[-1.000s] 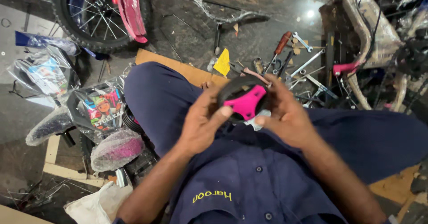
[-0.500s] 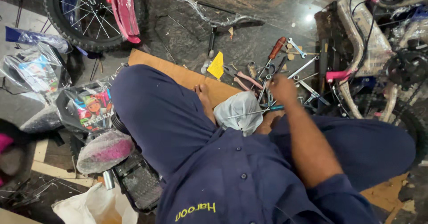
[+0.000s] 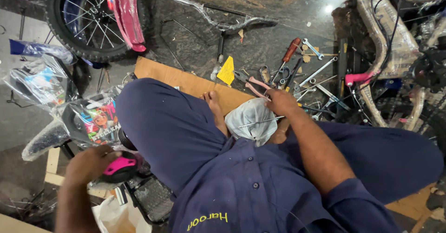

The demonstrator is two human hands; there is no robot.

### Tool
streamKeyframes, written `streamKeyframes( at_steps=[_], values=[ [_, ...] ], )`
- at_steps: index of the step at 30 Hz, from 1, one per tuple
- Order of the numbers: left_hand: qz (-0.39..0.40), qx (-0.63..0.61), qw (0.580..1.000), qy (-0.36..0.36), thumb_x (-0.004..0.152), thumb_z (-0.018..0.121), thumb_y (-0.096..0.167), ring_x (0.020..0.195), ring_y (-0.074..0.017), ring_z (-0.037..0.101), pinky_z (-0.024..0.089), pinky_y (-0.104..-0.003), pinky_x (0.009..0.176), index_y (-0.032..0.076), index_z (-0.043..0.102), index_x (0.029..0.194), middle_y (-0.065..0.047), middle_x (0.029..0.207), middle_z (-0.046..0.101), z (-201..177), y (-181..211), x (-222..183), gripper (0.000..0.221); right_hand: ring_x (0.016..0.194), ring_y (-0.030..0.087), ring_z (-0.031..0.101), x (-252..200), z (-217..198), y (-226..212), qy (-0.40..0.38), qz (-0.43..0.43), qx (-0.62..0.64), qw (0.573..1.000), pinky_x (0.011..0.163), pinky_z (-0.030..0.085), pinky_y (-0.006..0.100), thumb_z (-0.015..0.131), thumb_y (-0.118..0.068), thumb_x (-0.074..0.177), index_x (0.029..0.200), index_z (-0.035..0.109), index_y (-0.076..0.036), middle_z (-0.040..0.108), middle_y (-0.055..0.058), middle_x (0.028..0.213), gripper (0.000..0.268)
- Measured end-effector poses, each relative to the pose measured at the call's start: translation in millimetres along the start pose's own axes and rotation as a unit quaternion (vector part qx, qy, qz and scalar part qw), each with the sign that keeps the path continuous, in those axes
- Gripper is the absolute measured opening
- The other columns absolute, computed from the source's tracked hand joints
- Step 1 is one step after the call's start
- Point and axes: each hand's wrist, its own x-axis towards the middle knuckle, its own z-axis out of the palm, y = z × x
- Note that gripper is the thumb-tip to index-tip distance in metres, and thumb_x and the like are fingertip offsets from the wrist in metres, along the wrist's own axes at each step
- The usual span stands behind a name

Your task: The person assembles various bicycle components, including plastic wheels, handlebars, and frame parts, by hand and using pliers.

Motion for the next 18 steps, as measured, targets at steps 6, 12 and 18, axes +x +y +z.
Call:
streamKeyframes(
  at_steps=[6, 12, 18],
  values=[
    [-0.022, 0.112, 0.993, 0.040, 0.084, 0.076, 0.046, 0.112, -0.0331, 0.071, 0.058, -0.046, 0.094, 0.017, 0.076, 0.118, -0.014, 0.124, 0.071, 21.7, 59.6, 22.1, 0.044, 0.110, 0.038, 0.068, 4.8, 1.6, 7.4, -0.007, 0.008, -0.006, 1.000, 0.093, 0.054, 0.050, 0.079, -0.035, 0.082, 0.120, 0.068, -0.014, 0.071, 0.017, 0.115, 0.045],
    [-0.064, 0.136, 0.989, 0.010, 0.093, 0.069, 0.047, 0.105, -0.0328, 0.071, 0.056, -0.048, 0.089, 0.018, 0.067, 0.126, -0.015, 0.113, 0.073, -16.6, 86.5, 14.3, 0.044, 0.112, 0.037, 0.068, 18.7, 9.6, 13.6, 0.002, 0.003, 0.023, 1.000, 0.097, 0.054, 0.050, 0.077, -0.036, 0.083, 0.126, 0.066, -0.013, 0.072, 0.016, 0.118, 0.050],
    [0.109, 0.008, 0.947, 0.302, 0.091, 0.076, 0.044, 0.101, -0.0339, 0.070, 0.053, -0.046, 0.085, 0.009, 0.071, 0.118, -0.014, 0.111, 0.075, -125.6, 138.2, 13.9, 0.045, 0.118, 0.037, 0.063, 31.3, 22.7, 19.1, 0.000, -0.010, 0.023, 1.000, 0.098, 0.051, 0.049, 0.077, -0.038, 0.082, 0.127, 0.066, -0.014, 0.068, 0.015, 0.127, 0.052]
  ],
)
